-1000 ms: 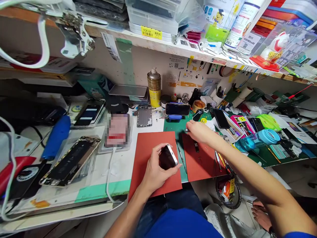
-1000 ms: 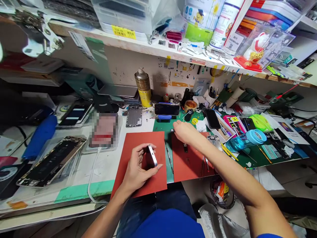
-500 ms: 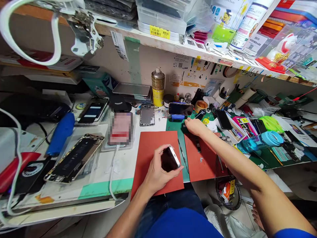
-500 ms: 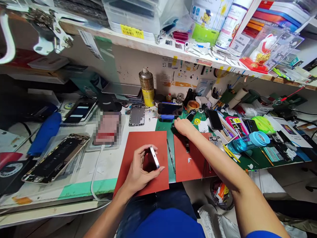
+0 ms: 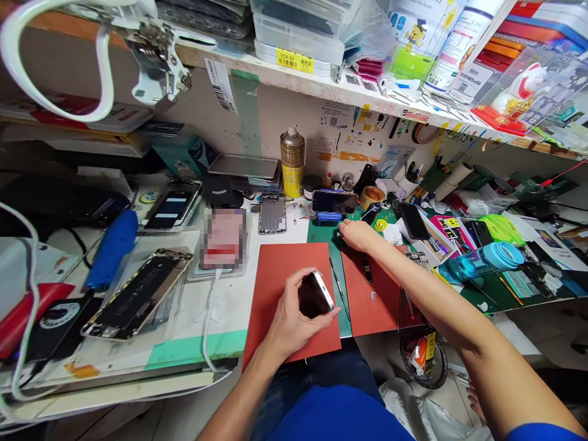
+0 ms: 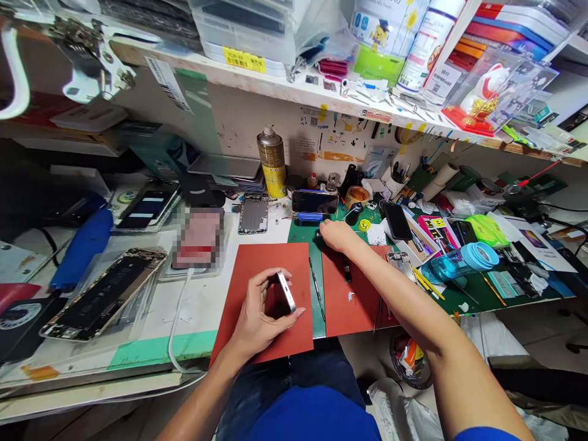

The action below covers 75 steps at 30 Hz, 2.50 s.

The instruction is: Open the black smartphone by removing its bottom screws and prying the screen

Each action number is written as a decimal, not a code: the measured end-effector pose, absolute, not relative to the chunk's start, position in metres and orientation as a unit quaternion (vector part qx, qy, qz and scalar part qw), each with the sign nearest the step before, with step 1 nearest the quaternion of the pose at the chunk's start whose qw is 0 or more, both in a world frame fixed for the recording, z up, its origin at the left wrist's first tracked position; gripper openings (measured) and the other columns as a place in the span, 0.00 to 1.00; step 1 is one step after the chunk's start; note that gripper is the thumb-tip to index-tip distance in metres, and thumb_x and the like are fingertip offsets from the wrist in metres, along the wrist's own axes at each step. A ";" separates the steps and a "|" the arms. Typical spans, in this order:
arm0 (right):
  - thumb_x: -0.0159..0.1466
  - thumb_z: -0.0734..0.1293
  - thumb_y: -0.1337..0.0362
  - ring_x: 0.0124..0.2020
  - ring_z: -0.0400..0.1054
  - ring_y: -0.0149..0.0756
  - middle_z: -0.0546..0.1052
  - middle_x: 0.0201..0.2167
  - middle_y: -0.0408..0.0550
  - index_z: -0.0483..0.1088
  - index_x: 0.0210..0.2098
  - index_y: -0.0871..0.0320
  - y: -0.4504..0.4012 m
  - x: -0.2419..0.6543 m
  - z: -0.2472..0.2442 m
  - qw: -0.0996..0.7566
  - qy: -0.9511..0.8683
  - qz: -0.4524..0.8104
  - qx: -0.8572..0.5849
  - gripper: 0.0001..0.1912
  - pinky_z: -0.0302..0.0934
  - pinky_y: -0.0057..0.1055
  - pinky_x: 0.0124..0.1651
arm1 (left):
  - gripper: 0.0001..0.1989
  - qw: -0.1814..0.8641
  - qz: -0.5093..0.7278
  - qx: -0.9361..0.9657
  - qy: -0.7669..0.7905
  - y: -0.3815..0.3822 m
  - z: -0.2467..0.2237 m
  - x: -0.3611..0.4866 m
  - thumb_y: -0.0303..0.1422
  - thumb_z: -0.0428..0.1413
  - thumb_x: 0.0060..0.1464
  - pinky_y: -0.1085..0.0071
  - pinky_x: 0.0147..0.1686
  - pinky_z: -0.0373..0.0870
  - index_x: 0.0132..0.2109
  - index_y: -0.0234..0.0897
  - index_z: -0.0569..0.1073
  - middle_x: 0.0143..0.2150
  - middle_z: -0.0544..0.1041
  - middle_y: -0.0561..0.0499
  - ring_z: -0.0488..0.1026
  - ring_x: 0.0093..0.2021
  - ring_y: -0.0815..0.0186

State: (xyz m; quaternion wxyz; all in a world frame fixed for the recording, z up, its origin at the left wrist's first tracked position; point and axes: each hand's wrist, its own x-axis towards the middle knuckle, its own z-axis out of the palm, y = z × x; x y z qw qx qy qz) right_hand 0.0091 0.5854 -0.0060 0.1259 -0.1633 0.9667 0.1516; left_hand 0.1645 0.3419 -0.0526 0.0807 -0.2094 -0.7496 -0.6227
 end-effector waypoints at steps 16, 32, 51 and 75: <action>0.74 0.72 0.55 0.55 0.76 0.45 0.77 0.59 0.55 0.73 0.61 0.59 0.589 0.015 -0.006 0.130 0.980 0.093 -0.117 0.21 0.75 0.48 0.56 | 0.40 0.074 -0.613 -0.208 -0.758 0.343 -0.052 0.164 0.42 0.72 0.56 0.51 0.63 0.73 0.68 0.46 0.61 0.60 0.75 0.43 0.77 0.59 0.54; 0.77 0.64 0.49 0.36 0.79 0.35 0.86 0.42 0.48 0.79 0.57 0.58 0.570 0.197 0.056 0.059 0.935 -0.345 -0.062 0.22 0.71 0.28 0.39 | 0.38 0.096 -0.473 -0.343 -0.806 0.350 -0.033 0.158 0.31 0.64 0.61 0.51 0.64 0.73 0.74 0.46 0.59 0.66 0.74 0.41 0.74 0.65 0.50; 0.71 0.68 0.42 0.17 0.57 0.31 0.83 0.27 0.50 0.81 0.49 0.56 0.551 0.324 -0.055 -0.162 0.678 -0.678 0.231 0.24 0.53 0.29 0.21 | 0.19 -0.104 -0.723 -0.057 -0.681 0.364 -0.019 0.231 0.51 0.62 0.66 0.64 0.35 0.86 0.52 0.42 0.76 0.41 0.83 0.50 0.85 0.36 0.59; 0.64 0.74 0.37 0.17 0.48 0.26 0.72 0.18 0.43 0.79 0.34 0.59 0.569 0.330 -0.069 -0.119 0.618 -0.719 0.294 0.28 0.42 0.28 0.21 | 0.17 -0.121 -0.693 -0.060 -0.709 0.386 -0.005 0.250 0.47 0.62 0.67 0.67 0.36 0.82 0.54 0.40 0.79 0.41 0.84 0.49 0.82 0.31 0.62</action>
